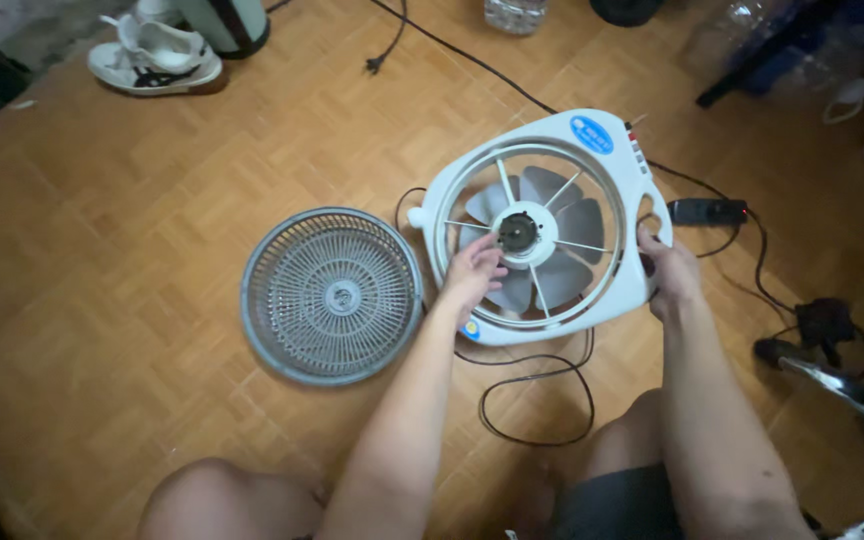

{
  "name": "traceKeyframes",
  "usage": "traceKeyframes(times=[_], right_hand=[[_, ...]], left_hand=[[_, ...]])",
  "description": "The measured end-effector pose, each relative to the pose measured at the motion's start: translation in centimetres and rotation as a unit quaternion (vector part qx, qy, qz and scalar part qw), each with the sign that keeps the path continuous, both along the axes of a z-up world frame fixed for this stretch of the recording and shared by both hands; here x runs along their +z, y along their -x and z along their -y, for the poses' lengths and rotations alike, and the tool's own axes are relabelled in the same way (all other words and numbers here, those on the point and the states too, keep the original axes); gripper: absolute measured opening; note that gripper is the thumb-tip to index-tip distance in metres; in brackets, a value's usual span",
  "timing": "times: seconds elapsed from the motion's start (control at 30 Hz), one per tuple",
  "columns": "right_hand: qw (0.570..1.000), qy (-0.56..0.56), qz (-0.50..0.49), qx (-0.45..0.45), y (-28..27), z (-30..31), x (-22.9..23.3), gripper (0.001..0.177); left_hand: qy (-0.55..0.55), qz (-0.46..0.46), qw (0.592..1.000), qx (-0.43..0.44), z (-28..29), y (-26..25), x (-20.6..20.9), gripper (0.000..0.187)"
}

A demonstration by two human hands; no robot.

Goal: The person disassembles a portable electric fan, removes the front grille and fan blades, and uses scissors and a screwdriver to adjust the central motor hub. They then reassemble the fan by reattaching the blades and securing the front grille.

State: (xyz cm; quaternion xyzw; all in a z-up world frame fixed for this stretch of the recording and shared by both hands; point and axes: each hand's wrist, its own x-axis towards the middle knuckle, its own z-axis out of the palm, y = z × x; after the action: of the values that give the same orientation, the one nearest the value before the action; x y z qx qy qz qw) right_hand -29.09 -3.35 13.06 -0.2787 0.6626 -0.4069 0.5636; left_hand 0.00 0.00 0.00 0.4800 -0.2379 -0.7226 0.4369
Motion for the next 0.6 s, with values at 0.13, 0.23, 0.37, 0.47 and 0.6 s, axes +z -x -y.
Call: traceKeyframes(times=[0.13,0.23,0.37,0.47,0.6], right_hand=[[0.997,-0.075,0.022,0.020,5.0,0.3,-6.7,0.023],[0.987,-0.162,-0.018,0.011,6.0,-0.1,-8.4,0.025],[0.967,-0.213,-0.139,0.008,5.4,-0.1,-8.2,0.030],[0.963,-0.206,-0.174,0.018,5.1,-0.2,-8.3,0.034],[0.953,-0.190,-0.231,0.051,4.6,0.1,-9.2,0.035]], left_hand=[[0.022,0.107,0.994,-0.021,0.4,1.3,1.9,0.056],[0.045,0.181,0.982,0.004,0.3,2.1,1.7,0.043],[0.076,0.229,0.970,0.030,0.0,2.2,1.1,0.029],[0.001,0.223,0.975,0.009,-0.2,2.1,1.4,0.028],[0.131,0.325,0.936,0.019,0.0,0.8,0.3,0.018]])
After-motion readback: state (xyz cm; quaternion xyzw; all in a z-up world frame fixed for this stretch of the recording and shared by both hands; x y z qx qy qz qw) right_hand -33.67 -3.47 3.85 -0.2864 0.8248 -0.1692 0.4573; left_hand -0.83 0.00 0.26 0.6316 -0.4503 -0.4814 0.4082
